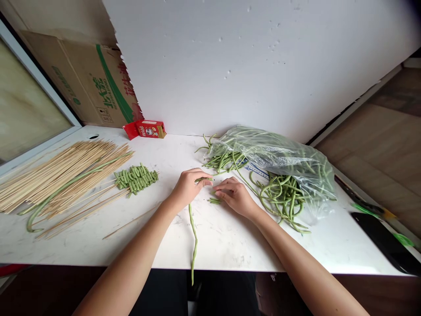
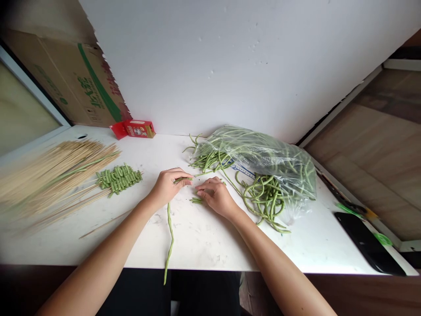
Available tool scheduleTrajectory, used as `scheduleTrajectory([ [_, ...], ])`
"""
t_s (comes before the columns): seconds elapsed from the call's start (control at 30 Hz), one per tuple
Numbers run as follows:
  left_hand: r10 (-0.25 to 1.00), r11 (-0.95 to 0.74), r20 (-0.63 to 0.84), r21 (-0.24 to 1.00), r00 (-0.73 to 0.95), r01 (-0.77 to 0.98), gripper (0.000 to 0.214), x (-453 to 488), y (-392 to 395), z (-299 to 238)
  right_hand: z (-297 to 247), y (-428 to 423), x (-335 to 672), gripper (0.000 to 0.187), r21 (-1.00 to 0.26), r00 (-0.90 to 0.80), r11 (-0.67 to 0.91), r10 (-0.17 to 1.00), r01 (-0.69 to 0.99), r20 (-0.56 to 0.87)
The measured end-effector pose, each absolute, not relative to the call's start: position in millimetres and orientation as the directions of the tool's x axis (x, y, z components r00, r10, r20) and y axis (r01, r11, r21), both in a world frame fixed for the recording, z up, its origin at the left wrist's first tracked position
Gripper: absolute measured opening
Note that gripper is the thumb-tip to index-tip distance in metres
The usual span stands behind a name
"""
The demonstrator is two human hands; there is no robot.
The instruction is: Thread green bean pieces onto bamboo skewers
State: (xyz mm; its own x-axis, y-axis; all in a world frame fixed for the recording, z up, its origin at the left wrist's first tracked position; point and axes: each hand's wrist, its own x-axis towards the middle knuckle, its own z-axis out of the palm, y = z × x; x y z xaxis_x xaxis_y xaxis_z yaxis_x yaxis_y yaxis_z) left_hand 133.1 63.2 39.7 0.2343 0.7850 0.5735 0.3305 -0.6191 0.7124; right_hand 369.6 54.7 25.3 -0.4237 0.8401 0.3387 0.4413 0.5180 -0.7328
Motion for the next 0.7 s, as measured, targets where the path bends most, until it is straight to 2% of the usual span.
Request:
scheduleTrajectory([
  [0.1, 0.792, -0.61, 0.567, 0.721, 0.226, 0.327, 0.011, 133, 64, 39, 28, 52, 369, 0.02, -0.711, -0.48, 0.542, 0.817, 0.448, 0.32],
  [0.23, 0.8, -0.6, 0.547, 0.735, 0.248, 0.315, 0.012, 132, 65, 37, 32, 54, 372, 0.033, -0.666, -0.506, 0.578, 0.796, 0.471, 0.333],
  [0.4, 0.812, -0.582, 0.529, 0.77, 0.249, 0.261, 0.014, 135, 63, 34, 38, 56, 374, 0.051, -0.793, -0.318, 0.432, 0.894, 0.43, 0.315],
  [0.57, 0.805, -0.59, 0.524, 0.758, 0.277, 0.279, 0.034, 143, 59, 32, 45, 48, 367, 0.044, -0.856, -0.333, 0.377, 0.906, 0.353, 0.261],
  [0.7, 0.797, -0.6, 0.529, 0.748, 0.291, 0.283, 0.035, 146, 55, 36, 43, 45, 363, 0.04, -0.897, -0.331, 0.31, 0.922, 0.315, 0.202],
])
